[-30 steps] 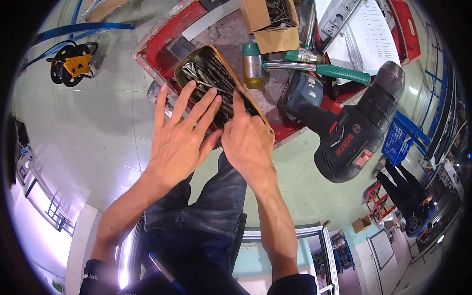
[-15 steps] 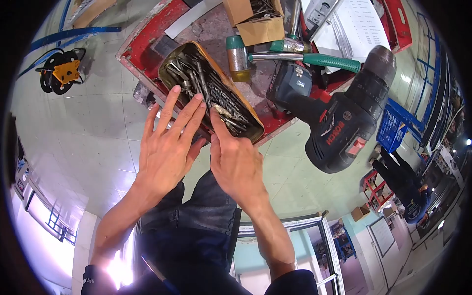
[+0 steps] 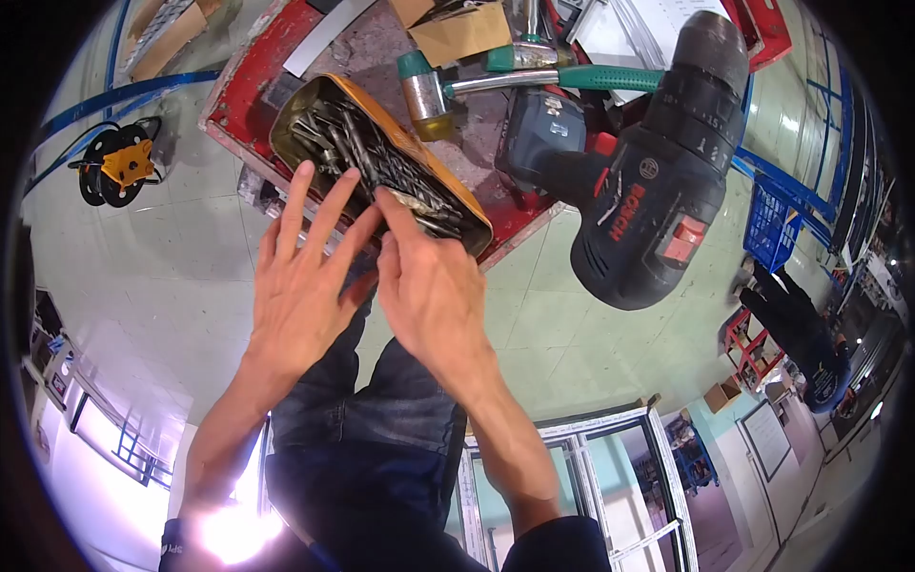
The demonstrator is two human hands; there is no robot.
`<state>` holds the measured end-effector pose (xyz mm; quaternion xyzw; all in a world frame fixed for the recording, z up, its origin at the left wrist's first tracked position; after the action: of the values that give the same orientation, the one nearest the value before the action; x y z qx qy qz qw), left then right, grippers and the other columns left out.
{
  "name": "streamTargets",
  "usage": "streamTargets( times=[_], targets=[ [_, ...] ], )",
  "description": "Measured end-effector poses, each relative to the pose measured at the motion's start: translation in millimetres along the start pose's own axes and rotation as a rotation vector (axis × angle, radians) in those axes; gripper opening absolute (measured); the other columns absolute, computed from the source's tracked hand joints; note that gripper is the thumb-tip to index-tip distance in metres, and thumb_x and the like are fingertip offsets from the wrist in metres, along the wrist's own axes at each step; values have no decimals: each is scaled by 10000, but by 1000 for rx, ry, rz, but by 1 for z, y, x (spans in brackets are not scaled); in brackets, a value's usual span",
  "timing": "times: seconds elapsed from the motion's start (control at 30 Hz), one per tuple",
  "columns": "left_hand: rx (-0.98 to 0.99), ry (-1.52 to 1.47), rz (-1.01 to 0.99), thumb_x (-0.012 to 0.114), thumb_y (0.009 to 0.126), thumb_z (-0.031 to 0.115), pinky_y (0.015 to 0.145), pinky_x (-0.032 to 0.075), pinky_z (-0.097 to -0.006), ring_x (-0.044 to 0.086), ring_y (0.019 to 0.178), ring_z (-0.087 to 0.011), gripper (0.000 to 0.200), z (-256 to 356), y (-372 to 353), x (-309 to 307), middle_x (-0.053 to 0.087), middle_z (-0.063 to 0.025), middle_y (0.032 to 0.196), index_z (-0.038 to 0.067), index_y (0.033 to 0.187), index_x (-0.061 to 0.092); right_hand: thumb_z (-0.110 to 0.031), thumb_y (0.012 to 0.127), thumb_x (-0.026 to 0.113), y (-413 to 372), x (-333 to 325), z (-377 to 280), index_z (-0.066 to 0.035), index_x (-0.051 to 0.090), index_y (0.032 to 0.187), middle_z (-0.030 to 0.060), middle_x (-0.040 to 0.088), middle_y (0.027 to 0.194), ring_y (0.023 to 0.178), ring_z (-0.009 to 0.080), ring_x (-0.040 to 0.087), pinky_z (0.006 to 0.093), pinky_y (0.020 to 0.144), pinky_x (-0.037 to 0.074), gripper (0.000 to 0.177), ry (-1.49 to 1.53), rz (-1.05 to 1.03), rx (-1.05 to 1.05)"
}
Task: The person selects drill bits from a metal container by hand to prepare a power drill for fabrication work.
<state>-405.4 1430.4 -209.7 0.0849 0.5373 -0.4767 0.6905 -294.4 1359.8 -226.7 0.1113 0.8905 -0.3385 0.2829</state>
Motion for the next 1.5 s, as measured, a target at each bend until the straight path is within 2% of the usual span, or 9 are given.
streamTargets(
  times=[0.23,0.53,0.73,0.83,0.97,1.0,1.13,1.43,1.5],
  targets=[
    [38,-38,-73,769,810,160,1141,330,-520,216,1526,-333,665,-2,-11,-12,336,-32,1616,201,1433,540,-181,971,565,-17,-9,1,-74,576,1359,224,689,734,693,443,681,548,656,536,403,52,-8,82],
    [78,20,-75,804,769,179,1237,105,-574,276,1510,-286,750,6,-8,-12,405,-39,1575,145,1458,509,-195,954,583,-5,-12,24,18,515,1376,247,689,729,671,458,680,542,664,542,479,-71,-5,123],
    [201,72,31,852,633,109,1240,140,-544,366,1453,-281,891,10,25,6,465,-43,1516,125,1451,499,-207,934,569,20,1,30,48,464,1398,319,685,949,928,499,656,545,869,505,540,216,-142,256],
    [173,28,1,872,581,108,1218,205,-519,412,1405,-284,946,1,40,6,482,-41,1494,132,1449,496,-195,944,584,19,4,37,27,417,1449,135,645,631,491,193,608,359,496,487,576,156,-151,178],
    [209,28,62,911,483,206,1179,266,-505,464,1288,-313,857,-14,45,2,552,-47,1306,168,1293,634,-199,947,609,-10,1,25,26,447,1431,145,626,619,522,216,628,378,556,492,558,224,-246,80],
    [269,-5,144,917,455,225,1164,296,-488,472,1245,-304,734,-15,43,1,546,-54,1257,119,1150,705,-200,948,615,-17,3,23,22,452,1434,146,617,615,531,231,631,386,571,492,558,199,-242,64],
    [302,-43,170,915,474,240,1172,298,-491,486,1236,-296,675,-17,39,3,551,-44,1273,132,1109,713,-176,953,628,-34,10,16,-14,469,1458,162,579,597,580,324,623,423,635,478,554,68,-192,96],
    [340,-58,239,899,510,300,1180,312,-490,508,1200,-278,629,-20,27,9,566,4,1280,150,1091,710,-136,914,712,-45,-6,18,-14,584,1314,129,606,670,579,210,595,352,556,466,438,80,-37,97],
    [338,-69,236,896,514,312,1183,310,-487,509,1198,-276,633,-21,28,8,565,13,1285,154,1098,710,-127,891,746,-48,-15,27,-3,617,1205,125,628,714,596,183,603,327,554,470,362,67,188,60]
  ],
)
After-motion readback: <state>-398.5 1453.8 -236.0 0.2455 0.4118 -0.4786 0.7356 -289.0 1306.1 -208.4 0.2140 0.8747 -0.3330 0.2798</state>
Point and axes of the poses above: each hand's wrist, its own y-axis towards the middle knuckle, its own x-axis out of the palm, z = x × y, the point moved 6 cm from there along y, towards the middle knuckle
